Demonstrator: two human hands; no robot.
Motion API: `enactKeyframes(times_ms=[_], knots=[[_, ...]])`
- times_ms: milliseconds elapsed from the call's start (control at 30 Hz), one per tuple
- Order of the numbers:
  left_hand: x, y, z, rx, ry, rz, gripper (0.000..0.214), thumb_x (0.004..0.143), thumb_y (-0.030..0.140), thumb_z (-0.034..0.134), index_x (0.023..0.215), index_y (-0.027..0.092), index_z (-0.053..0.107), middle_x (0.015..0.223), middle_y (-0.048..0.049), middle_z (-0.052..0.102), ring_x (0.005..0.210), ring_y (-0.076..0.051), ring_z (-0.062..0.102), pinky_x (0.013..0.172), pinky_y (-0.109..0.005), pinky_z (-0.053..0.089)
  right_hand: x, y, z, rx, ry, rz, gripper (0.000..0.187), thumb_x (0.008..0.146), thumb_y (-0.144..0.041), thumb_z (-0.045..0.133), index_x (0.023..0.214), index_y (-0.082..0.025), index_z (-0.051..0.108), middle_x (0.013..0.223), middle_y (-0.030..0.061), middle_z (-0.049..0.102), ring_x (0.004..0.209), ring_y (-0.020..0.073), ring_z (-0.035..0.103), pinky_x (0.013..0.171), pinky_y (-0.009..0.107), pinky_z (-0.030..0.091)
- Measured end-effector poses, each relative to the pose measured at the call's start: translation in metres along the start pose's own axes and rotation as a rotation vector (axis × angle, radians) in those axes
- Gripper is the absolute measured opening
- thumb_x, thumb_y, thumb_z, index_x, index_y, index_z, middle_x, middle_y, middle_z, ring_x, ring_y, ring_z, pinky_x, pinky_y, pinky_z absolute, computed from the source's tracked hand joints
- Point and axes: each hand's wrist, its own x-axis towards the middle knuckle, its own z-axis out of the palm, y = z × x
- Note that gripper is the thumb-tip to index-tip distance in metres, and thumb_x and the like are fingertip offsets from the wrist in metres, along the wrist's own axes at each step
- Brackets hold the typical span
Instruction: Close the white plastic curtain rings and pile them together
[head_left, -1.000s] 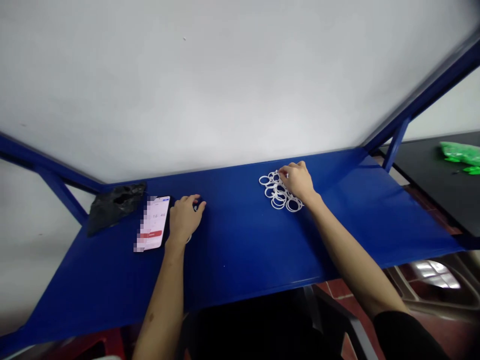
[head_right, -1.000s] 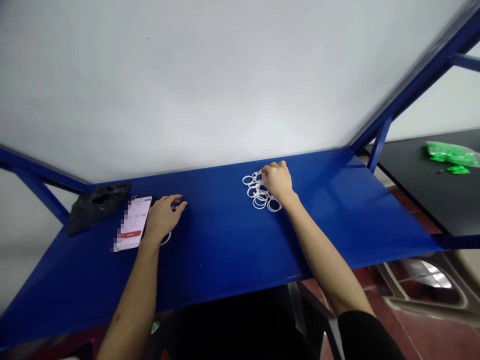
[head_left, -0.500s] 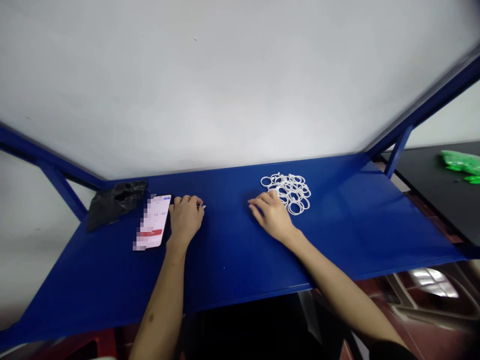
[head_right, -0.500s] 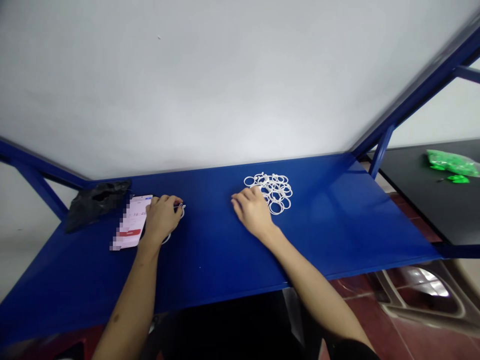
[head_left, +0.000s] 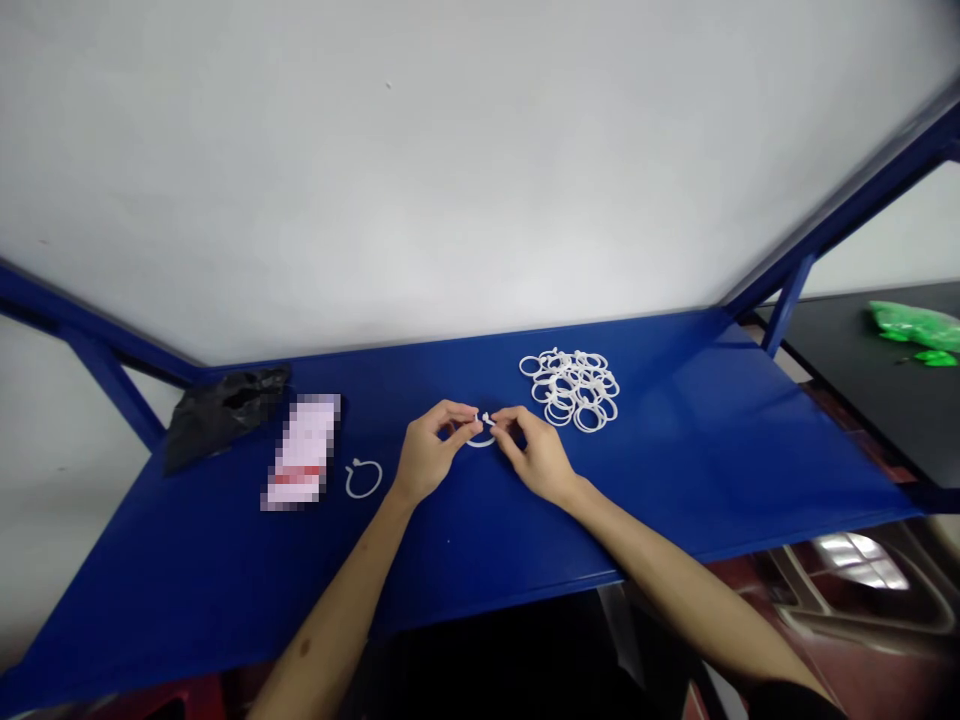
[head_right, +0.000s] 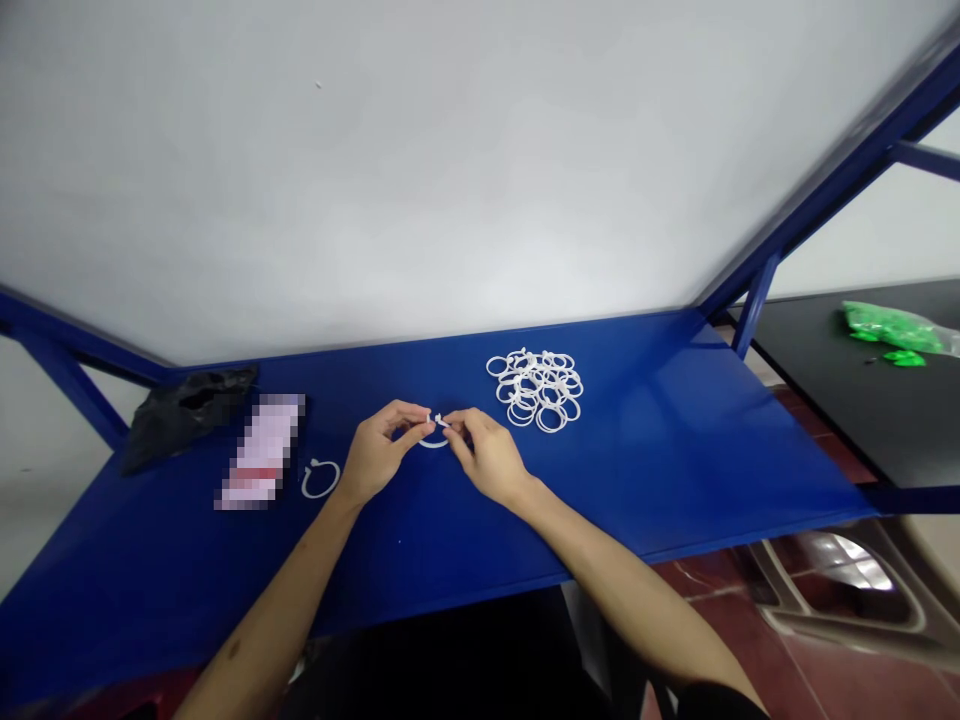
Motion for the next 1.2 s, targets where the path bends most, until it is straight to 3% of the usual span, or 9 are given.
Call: enactKeyframes(times_ms=[267,433,633,900,1033,1200], knots=[[-0.001,-0.006,0.012,-0.377,0.051,-0.174,0.03,0.074,0.042,0.082,0.091,0.019,0.075,0.095,-0.0057,0.076,0.088,-0.018,0.072,0.083,-0.031,0.057,0.002,-0.005,0.001,0.126,0.01,0.072,0.011,0.099,-0.031,0.055,0.103,-0.021,0.06,0.083,0.0014,0.07,0.07,0.015,0.065,0.067,0.028,0.053],[-0.002,-0.015,0.014,-0.415,-0.004,-0.161,0.026,0.074,0.04,0.083,0.086,0.019,0.075,0.094,-0.0045,0.075,0.084,-0.016,0.069,0.077,-0.028,0.055,-0.003,0.0,0.002,-0.019,0.01,-0.135,0.013,0.103,-0.028,0.05,0.099,-0.022,0.061,0.091,0.0061,0.07,0.082,0.0184,0.066,0.076,0.032,0.053],[-0.002,-0.019,0.015,-0.414,-0.063,-0.041,0.022,0.079,0.039,0.08,0.078,0.019,0.071,0.074,0.0006,0.065,0.07,-0.011,0.062,0.069,-0.024,0.05,-0.008,0.0,-0.003,-0.243,-0.061,-0.31,0.022,0.105,-0.02,0.042,0.107,-0.02,0.063,0.083,0.0065,0.066,0.076,0.0181,0.058,0.069,0.03,0.05],[-0.003,-0.012,0.011,-0.117,-0.118,0.079,0.016,0.089,0.034,0.068,0.097,0.021,0.072,0.096,-0.0046,0.07,0.082,-0.015,0.065,0.077,-0.029,0.052,0.0,0.009,-0.008,-0.352,-0.077,-0.331,0.027,0.106,-0.023,0.039,0.105,-0.02,0.066,0.091,0.0081,0.069,0.083,0.0184,0.061,0.073,0.031,0.051],[0.001,-0.009,0.005,0.142,-0.096,0.173,0.027,0.095,0.032,0.059,0.12,0.026,0.068,0.108,-0.0055,0.069,0.093,-0.018,0.065,0.084,-0.033,0.053,0.01,0.01,-0.021,-0.469,0.02,-0.311,0.027,0.105,-0.026,0.042,0.102,-0.019,0.069,0.094,0.0096,0.069,0.079,0.0203,0.059,0.072,0.034,0.051],[0.003,-0.014,-0.028,0.466,0.021,0.188,0.03,0.098,0.037,0.051,0.12,0.027,0.068,0.113,-0.0057,0.069,0.1,-0.021,0.064,0.09,-0.038,0.053,0.017,0.025,-0.049,-0.578,0.182,-0.194,0.026,0.102,-0.022,0.045,0.103,-0.019,0.071,0.094,0.0109,0.067,0.085,0.024,0.058,0.076,0.037,0.052]])
